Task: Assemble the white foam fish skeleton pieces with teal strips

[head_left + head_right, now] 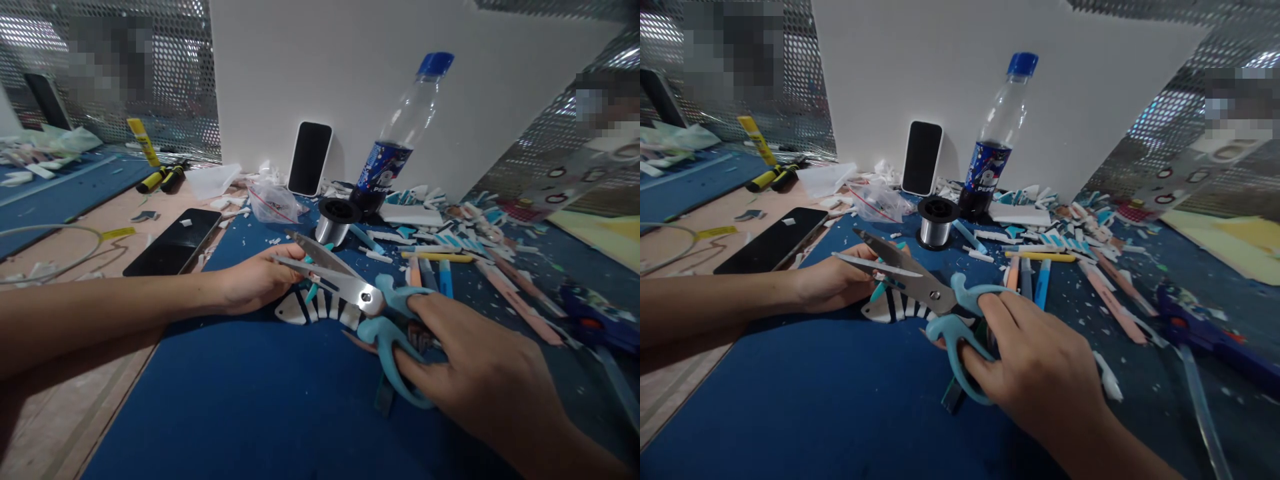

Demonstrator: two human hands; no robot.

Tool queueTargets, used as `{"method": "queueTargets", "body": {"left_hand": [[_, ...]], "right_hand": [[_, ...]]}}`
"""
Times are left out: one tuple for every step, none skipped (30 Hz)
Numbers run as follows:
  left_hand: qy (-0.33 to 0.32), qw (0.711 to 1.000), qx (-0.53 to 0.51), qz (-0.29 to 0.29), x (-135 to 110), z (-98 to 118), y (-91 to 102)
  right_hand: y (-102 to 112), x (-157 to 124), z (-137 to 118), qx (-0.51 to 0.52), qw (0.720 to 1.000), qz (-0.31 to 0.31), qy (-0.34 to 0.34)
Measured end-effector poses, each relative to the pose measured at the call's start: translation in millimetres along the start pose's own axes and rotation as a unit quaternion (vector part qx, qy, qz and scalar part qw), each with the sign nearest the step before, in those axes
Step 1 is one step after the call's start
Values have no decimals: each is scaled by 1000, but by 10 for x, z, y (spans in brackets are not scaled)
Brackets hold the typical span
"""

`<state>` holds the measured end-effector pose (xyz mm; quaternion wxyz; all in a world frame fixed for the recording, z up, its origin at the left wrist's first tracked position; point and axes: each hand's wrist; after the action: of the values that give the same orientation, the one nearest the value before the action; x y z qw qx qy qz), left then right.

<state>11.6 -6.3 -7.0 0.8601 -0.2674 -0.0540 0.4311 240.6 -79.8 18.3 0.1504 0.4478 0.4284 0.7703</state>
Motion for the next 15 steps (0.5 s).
{"method": "queueTargets", "body": {"left_hand": [[0,1000,-1,5,1,-2,4],[0,1000,-2,9,2,-3,8],[-1,1000,-5,12,4,-5,13],[0,1000,-9,14,6,-6,16],[2,1000,-13,16,7,-6,19],[3,1000,-16,17,8,-6,19],[5,1000,-18,18,9,-5,19],[6,1000,-16,20,10,-3,16],[7,1000,-12,21,10,-2,13],[6,1000,-6,22,10,-1,9],[6,1000,-3,24,10,0,6],[4,1000,-2,28,10,0,5],[2,1000,-2,31,9,0,5],[2,999,-2,33,9,0,7],[5,999,1,35,8,0,11]], "right_hand": [[2,-2,-1,1,1000,-6,1],[4,-4,-2,1,1000,-13,0],[7,-5,-4,1,1000,-19,-1],[9,-4,-6,2,1000,-20,-1],[10,-1,-9,4,1000,-19,-2],[11,3,-10,5,1000,-18,-3],[12,8,-11,4,1000,-16,-2],[14,13,-11,2,1000,-15,0],[16,18,-11,0,1000,-15,3],[21,23,-9,-3,1000,-14,9],[26,26,-7,-6,1000,-10,17],[32,30,-5,-9,1000,-4,24],[39,32,-4,-10,1000,-1,28],[45,35,-3,-10,1000,-2,28],[49,36,-2,-10,1000,-5,23]]}}
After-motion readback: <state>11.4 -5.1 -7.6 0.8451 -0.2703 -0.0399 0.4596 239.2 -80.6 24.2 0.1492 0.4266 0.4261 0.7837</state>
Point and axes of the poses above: each hand's wrist, its own x-axis towards the middle knuckle, its own y-axis out of the back of the hand, z = x × y, and after that the axes turned 1 degree about x, right-handed
